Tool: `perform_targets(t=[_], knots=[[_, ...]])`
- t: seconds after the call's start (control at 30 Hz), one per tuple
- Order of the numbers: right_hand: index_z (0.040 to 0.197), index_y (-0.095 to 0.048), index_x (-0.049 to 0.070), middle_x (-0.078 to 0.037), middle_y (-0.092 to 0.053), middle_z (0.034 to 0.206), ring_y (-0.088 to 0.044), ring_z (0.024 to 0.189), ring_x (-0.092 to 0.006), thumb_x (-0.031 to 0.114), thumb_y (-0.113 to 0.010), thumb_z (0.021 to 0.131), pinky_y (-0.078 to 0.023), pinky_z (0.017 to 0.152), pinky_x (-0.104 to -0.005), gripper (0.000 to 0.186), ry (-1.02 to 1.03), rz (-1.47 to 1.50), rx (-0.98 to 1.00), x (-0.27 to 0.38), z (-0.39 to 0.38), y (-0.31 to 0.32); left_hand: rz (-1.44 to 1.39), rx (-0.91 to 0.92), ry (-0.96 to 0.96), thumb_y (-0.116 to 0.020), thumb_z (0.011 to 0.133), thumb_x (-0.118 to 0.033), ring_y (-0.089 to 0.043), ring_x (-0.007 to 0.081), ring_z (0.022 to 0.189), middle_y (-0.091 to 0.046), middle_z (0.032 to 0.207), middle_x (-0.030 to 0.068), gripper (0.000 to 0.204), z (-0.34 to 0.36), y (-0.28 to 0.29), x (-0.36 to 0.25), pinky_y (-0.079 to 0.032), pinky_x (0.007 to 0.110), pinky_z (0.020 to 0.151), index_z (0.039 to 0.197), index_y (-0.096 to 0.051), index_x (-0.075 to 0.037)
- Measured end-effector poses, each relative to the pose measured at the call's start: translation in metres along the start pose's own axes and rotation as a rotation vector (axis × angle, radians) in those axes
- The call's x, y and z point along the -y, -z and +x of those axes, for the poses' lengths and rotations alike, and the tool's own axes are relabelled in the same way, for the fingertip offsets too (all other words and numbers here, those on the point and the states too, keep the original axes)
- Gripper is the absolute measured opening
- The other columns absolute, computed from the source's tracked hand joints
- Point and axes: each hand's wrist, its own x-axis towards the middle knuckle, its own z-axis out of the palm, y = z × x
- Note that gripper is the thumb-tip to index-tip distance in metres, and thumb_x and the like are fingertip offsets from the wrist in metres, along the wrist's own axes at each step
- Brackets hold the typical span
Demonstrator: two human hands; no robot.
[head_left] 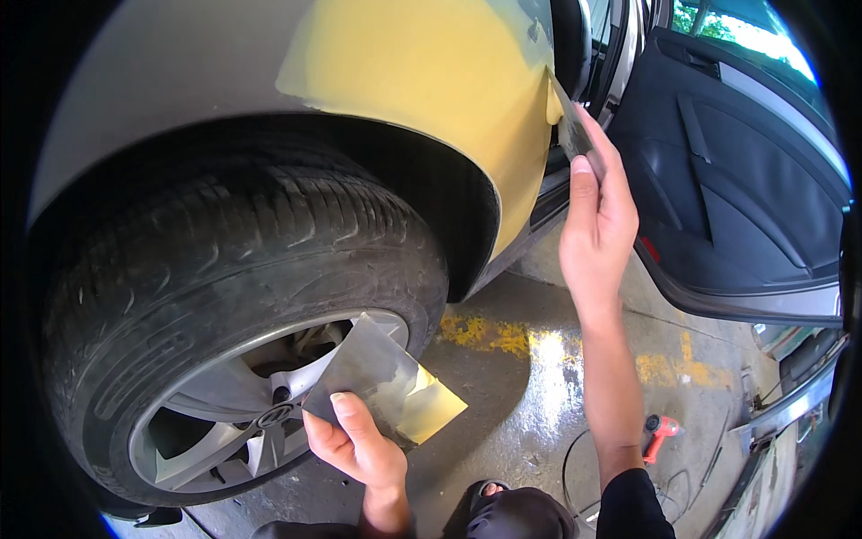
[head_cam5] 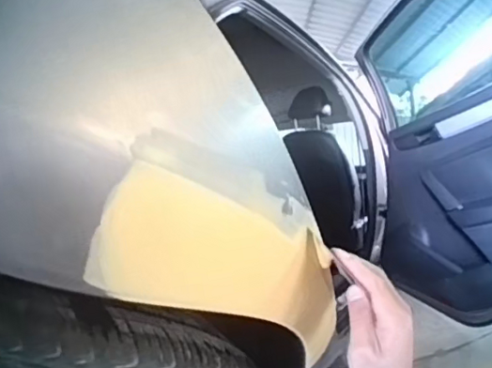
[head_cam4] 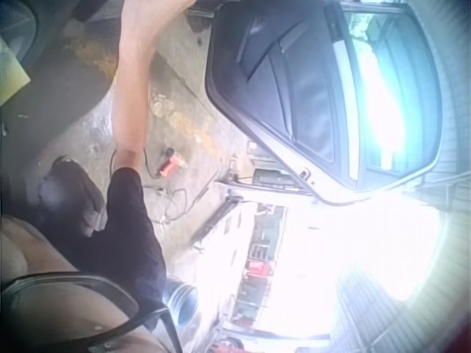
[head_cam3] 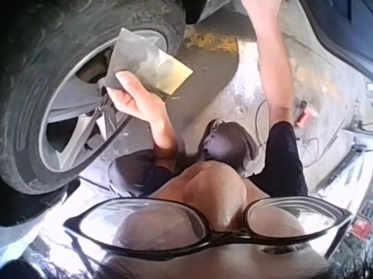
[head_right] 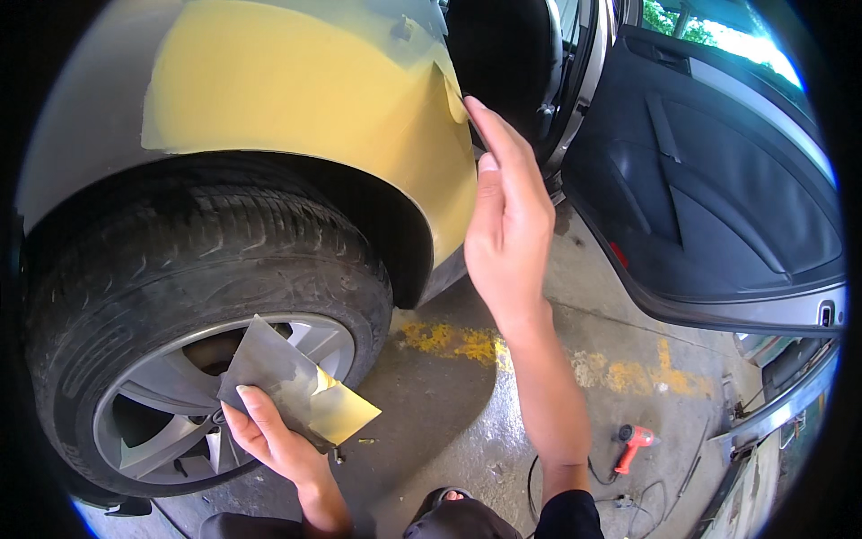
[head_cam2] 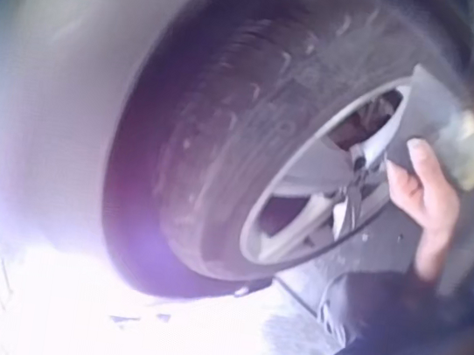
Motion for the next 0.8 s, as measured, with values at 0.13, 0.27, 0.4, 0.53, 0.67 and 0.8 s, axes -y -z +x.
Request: perform_targets(t=[0.13,0.27,0.4,0.53,0.67,0.8], knots=[[0.114,-0.047,-0.001,-0.014,-0.050,0.112,-0.049,0.103,-0.0211,-0.007,-0.036,0.083,-0.038,0.086,-0.0272,0.033,0.086,-0.004,-0.057,-0.004,-0.005,-0.011,-0.033,0.019,0.005,-0.040,0.089,-0.017,-0.052,0.0120,0.084,-0.055,0.098,0.0080,0.027,0.001,-0.001,0.001,-0.041,0.023,0.074,0.106,-0.048,0.002],[0.114,-0.046,-0.001,-0.015,-0.047,0.114,-0.048,0.105,-0.0226,-0.014,-0.035,0.079,-0.039,0.086,-0.0277,0.040,0.063,0.018,-0.089,-0.001,-0.015,-0.023,-0.011,0.007,0.006,-0.040,0.089,-0.018,-0.052,0.0118,0.084,-0.055,0.099,0.0079,0.027,0.001,0.000,0.001,-0.041,0.023,0.074,0.107,-0.048,0.001],[0.115,-0.045,-0.002,-0.017,-0.043,0.117,-0.046,0.108,-0.0251,-0.020,-0.034,0.073,-0.039,0.090,-0.0294,0.047,0.032,0.004,-0.137,0.005,-0.027,-0.033,-0.010,-0.022,0.006,-0.041,0.089,-0.019,-0.052,0.0112,0.083,-0.055,0.098,0.0066,0.027,0.000,-0.002,-0.001,-0.042,0.023,0.073,0.106,-0.048,-0.001],[0.115,-0.046,-0.002,-0.019,-0.044,0.116,-0.046,0.107,-0.0290,-0.022,-0.033,0.069,-0.041,0.087,-0.0317,0.052,0.021,-0.048,-0.235,0.012,-0.039,-0.053,-0.012,-0.058,0.030,-0.043,0.089,-0.021,-0.052,0.0099,0.082,-0.055,0.096,0.0047,0.025,0.000,0.001,-0.003,-0.042,0.022,0.071,0.104,-0.049,-0.002],[0.114,-0.048,-0.001,-0.021,-0.046,0.115,-0.046,0.107,-0.0343,-0.021,-0.036,0.064,-0.037,0.089,-0.0345,0.055,-0.035,-0.053,-0.286,0.018,-0.060,-0.070,-0.031,-0.093,0.038,-0.043,0.089,-0.021,-0.052,0.0092,0.080,-0.055,0.095,0.0040,0.023,0.002,0.002,-0.006,-0.043,0.021,0.069,0.102,-0.050,-0.003],[0.112,-0.051,-0.001,-0.021,-0.047,0.113,-0.046,0.106,-0.0351,-0.020,-0.036,0.061,-0.035,0.091,-0.0379,0.056,-0.017,-0.027,-0.326,0.022,-0.074,-0.083,-0.040,-0.107,0.036,-0.042,0.089,-0.022,-0.052,0.0092,0.080,-0.055,0.095,0.0042,0.024,0.004,0.001,-0.008,-0.043,0.022,0.069,0.102,-0.049,-0.003]])
